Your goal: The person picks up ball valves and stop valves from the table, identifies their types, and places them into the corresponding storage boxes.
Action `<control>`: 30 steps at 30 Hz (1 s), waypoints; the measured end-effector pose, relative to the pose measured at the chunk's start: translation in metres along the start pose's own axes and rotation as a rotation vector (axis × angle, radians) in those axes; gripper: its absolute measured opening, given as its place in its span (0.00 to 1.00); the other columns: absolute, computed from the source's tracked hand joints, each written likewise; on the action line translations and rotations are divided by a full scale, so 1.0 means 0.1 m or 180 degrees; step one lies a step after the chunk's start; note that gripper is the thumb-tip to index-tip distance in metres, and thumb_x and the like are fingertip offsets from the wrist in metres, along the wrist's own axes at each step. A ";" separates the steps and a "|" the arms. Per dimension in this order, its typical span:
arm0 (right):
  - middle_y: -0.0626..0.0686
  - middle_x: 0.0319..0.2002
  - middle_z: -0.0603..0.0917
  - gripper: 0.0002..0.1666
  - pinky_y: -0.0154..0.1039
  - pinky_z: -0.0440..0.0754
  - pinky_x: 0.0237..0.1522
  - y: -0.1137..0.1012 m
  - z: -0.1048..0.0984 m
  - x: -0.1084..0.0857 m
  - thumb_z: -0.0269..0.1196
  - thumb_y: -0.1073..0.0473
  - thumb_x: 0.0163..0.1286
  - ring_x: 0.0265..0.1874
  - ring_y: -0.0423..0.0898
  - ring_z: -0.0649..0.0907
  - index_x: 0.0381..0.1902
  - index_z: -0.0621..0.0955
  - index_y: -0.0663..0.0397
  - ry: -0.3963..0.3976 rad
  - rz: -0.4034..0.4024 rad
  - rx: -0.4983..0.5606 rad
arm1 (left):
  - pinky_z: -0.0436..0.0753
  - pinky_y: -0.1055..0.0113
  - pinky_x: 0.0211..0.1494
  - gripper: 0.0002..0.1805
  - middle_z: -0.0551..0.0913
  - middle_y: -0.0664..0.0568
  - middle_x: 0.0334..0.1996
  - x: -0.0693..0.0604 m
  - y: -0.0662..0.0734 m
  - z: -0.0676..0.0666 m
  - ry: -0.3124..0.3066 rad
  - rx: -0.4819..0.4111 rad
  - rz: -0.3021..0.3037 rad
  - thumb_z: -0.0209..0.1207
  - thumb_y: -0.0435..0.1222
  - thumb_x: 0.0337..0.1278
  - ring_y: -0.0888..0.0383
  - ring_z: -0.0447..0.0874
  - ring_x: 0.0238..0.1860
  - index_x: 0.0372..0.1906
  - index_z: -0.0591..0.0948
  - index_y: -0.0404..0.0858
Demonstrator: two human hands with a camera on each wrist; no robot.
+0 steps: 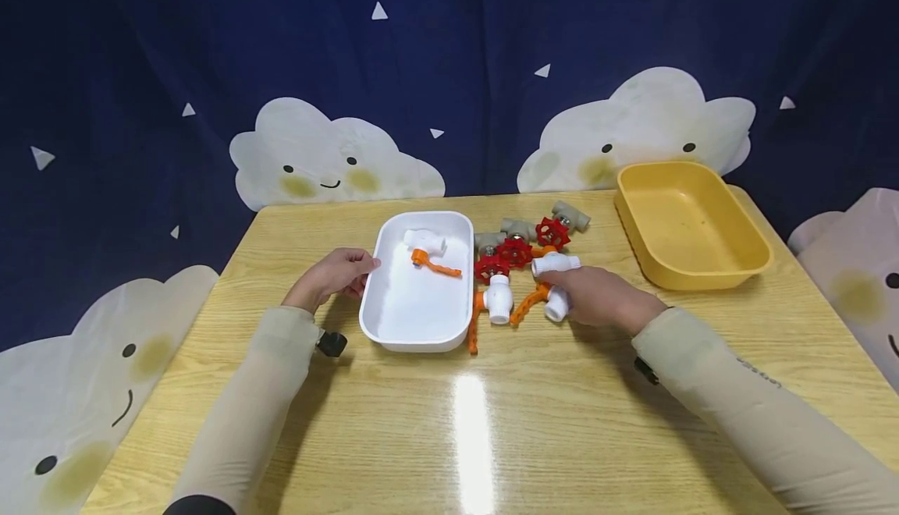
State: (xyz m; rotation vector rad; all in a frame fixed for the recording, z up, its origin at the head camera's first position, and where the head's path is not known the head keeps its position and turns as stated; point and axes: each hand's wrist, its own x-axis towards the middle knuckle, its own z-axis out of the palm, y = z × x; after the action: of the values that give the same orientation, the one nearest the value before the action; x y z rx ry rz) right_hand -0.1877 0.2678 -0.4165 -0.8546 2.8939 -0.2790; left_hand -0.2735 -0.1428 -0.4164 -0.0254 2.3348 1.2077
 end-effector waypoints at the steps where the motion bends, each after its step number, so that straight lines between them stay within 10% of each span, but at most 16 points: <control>1: 0.66 0.49 0.86 0.36 0.58 0.82 0.48 0.00 0.00 0.00 0.72 0.67 0.54 0.46 0.62 0.86 0.64 0.76 0.58 0.0020 -0.0029 -0.0004 | 0.80 0.63 0.37 0.14 0.77 0.53 0.24 0.00 0.00 0.00 0.0001 0.0003 -0.0005 0.52 0.44 0.73 0.58 0.79 0.25 0.37 0.76 0.37; 30: 0.64 0.51 0.83 0.36 0.57 0.82 0.48 -0.02 0.06 0.05 0.73 0.67 0.52 0.46 0.60 0.84 0.61 0.77 0.60 -0.0041 -0.0020 -0.0042 | 0.81 0.63 0.38 0.14 0.76 0.53 0.25 0.02 0.00 0.00 0.0034 -0.0039 -0.0046 0.52 0.44 0.73 0.59 0.78 0.24 0.37 0.77 0.38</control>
State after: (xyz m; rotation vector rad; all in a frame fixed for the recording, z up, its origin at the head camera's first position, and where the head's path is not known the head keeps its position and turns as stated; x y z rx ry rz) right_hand -0.1897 0.2625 -0.4222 -0.8645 2.8850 -0.2545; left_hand -0.2755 -0.1424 -0.4172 -0.0530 2.3324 1.2176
